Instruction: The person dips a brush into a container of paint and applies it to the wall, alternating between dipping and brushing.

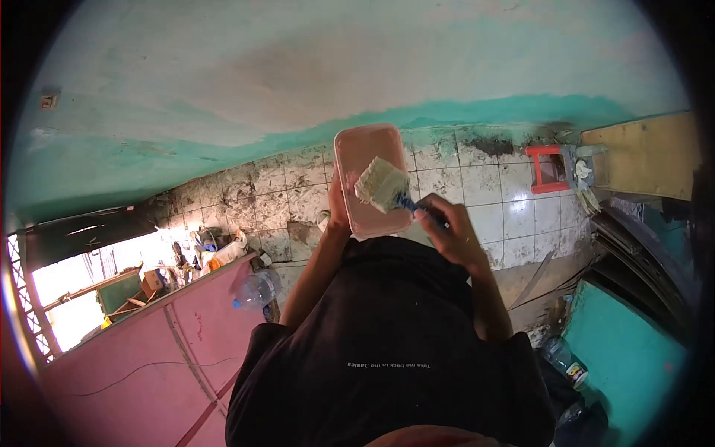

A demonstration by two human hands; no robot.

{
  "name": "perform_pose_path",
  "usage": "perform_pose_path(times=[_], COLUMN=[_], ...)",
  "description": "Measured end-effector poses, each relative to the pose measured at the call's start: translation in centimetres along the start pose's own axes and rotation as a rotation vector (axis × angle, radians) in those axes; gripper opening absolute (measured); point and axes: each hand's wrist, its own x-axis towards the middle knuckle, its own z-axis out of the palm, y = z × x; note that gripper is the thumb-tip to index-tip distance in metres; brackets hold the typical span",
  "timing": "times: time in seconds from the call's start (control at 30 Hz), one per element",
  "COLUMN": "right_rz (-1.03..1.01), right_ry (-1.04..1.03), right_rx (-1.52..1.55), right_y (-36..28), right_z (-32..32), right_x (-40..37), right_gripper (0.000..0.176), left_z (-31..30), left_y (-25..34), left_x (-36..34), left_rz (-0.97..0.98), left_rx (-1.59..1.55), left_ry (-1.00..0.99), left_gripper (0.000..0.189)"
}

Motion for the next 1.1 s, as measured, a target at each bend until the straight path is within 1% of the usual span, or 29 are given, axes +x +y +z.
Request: perform_pose_path(times=[0.07,0.1,0.13,0.2,0.23,0.27,0.33,0.37,0.43,0.47,0.5,0.53,0.6,0.67,0.73,0.77,0.83,0.9,1.0,1.07,1.1], right_rz=[0.002,0.021,0.042,0.025,0.049,0.072,0.095,0.112,0.064,0.032,-0.001,0.010,0.016,0.097,0.094,0.117,0.155,0.152,0.155,0.239,0.241], right_ry=[0.012,-0.003,-0.022,-0.028,-0.021,-0.014,-0.020,-0.009,0.024,0.050,0.078,0.103,0.148,0.144,0.158,0.152,0.174,0.201,0.231,0.218,0.263], right_rx=[0.083,0.102,0.120,0.080,0.100,0.119,0.128,0.134,0.087,0.051,0.064,0.080,0.119,0.324,0.376,0.377,0.359,0.351,0.367,0.451,0.419], right_y=[1.8,2.8,3.7,4.9,5.6,6.2,7.0,7.5,8.6,9.1,9.6,9.9,10.1,8.8,8.9,8.7,8.1,9.0,12.4,14.6,16.1], right_z=[0.2,0.2,0.2,0.0,-0.1,-0.2,-0.6,-0.9,-1.1,-1.3,-1.1,-0.8,-0.2,0.6,1.8,2.1,3.3,5.1,7.5,9.0,9.8], right_x=[-1.1,-1.7,-1.9,-2.4,-2.4,-2.2,-1.4,-0.5,1.7,3.1,4.4,5.8,8.4,10.6,12.4,12.9,13.3,13.7,15.0,16.9,18.1], right_gripper=[0.022,0.023,0.023,0.023,0.023,0.023,0.023,0.023,0.023,0.024,0.024,0.024,0.023,0.022,0.023,0.023,0.023,0.024,0.025,0.025,0.027], left_z=[-0.4,-2.4,-0.9,1.5,-0.5,-2.4,-2.3,-2.1,-1.3,-1.9,-3.1,-4.5,-7.1,-8.6,-9.5,-10.0,-9.4,-11.4,-15.5,-18.7,-20.0], left_y=[-1.1,-3.2,-2.8,-1.9,-2.6,-3.3,-2.9,-2.7,-1.6,-1.4,-1.1,-0.6,0.2,0.9,2.2,2.9,4.6,5.3,4.1,3.8,3.7], left_x=[0.0,0.3,-0.1,-2.2,-2.7,-3.8,-5.6,-6.2,-7.8,-8.5,-9.3,-9.8,-11.0,-11.6,-11.9,-11.5,-10.8,-10.8,-11.6,-11.6,-11.4], left_rz=[-0.145,0.006,0.012,-0.060,0.041,0.049,0.119,0.131,0.183,0.188,0.246,0.305,0.288,0.262,0.364,0.363,0.257,0.243,0.200,0.165,0.150], left_rx=[-0.201,0.038,0.037,-0.206,-0.125,-0.130,-0.120,-0.123,0.015,0.013,0.084,0.156,0.121,0.076,0.481,0.480,-0.196,-0.184,-0.128,-0.073,-0.048], left_ry=[0.028,0.089,0.099,0.348,0.350,0.363,0.612,0.616,0.760,0.767,0.721,0.671,0.693,0.713,0.686,0.678,0.853,0.817,0.735,0.667,0.636], left_gripper=[0.053,0.050,0.050,0.044,0.042,0.042,0.042,0.042,0.041,0.041,0.041,0.041,0.041,0.041,0.039,0.039,0.036,0.035,0.034,0.033,0.032])
